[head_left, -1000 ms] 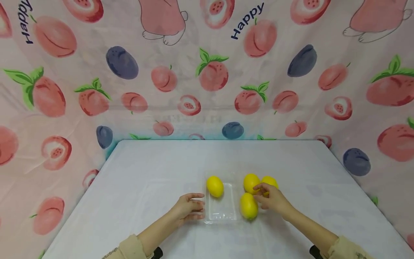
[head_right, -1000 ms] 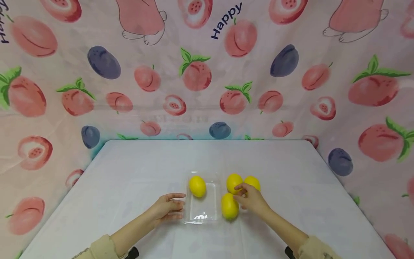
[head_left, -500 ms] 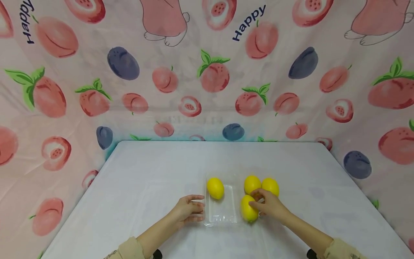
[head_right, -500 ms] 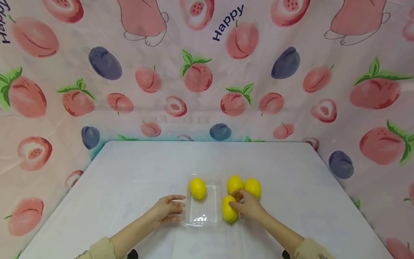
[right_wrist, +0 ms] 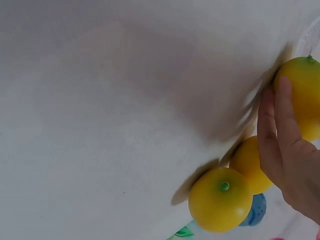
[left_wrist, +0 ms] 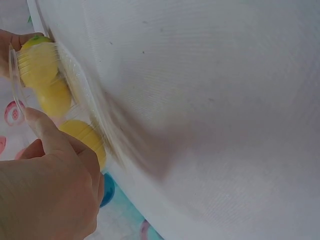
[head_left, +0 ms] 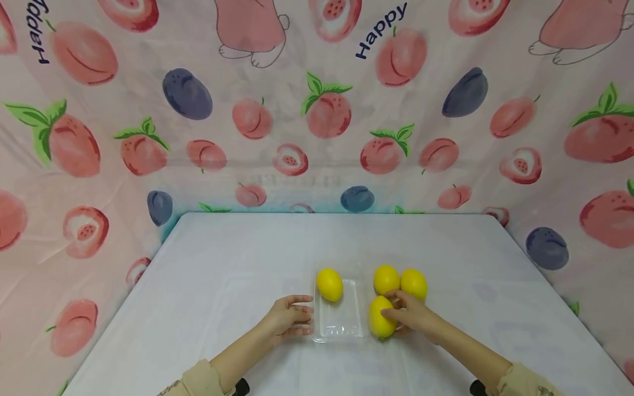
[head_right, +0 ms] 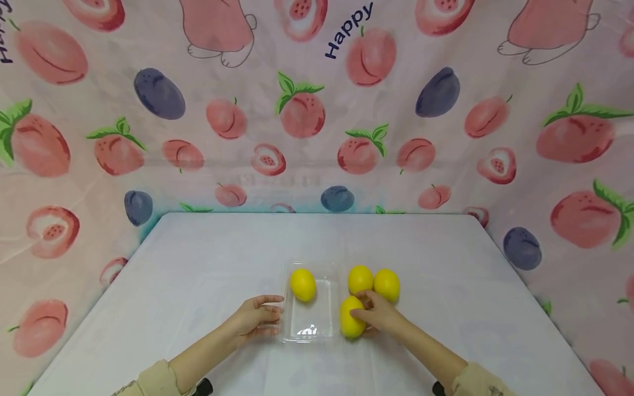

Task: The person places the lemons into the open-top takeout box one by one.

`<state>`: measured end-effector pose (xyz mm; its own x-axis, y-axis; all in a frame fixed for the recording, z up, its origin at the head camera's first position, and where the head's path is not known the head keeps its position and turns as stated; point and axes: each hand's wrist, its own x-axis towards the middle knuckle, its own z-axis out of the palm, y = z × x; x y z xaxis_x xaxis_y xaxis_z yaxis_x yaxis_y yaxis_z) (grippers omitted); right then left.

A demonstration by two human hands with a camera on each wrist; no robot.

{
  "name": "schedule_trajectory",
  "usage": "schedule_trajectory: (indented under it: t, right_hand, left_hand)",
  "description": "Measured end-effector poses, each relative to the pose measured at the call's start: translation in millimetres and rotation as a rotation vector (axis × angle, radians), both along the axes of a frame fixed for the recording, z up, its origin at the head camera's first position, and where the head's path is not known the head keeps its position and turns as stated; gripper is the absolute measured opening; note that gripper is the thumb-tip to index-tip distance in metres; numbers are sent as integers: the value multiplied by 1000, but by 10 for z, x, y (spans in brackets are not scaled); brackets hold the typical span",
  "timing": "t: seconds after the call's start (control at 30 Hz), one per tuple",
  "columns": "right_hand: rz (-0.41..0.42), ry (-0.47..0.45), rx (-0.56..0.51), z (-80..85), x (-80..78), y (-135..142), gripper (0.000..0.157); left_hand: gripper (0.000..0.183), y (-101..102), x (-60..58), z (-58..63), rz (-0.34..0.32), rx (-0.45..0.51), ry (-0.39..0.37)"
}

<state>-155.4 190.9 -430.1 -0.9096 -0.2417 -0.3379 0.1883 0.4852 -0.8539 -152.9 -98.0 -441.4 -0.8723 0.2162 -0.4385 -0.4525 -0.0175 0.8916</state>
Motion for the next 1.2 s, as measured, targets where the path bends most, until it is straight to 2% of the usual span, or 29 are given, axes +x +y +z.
schedule_trajectory:
  t: [0.2,0.47,0.7,1.2]
  right_hand:
    - [-20,-1,18,-45,2,-19,46]
    - [-42,20,23,68,22,49,44]
    - [-79,31,54,139,1,139,50]
    - [-55,29,-42,181,-15,247,57]
  left_hand:
    - [40,-14,13,-18,7,-11,-1]
    - [40,10,6,-19,2,0,12]
    - [42,34,-11,-1,2,10,12]
    - [44,-1,-7,-28,-12,9,-1]
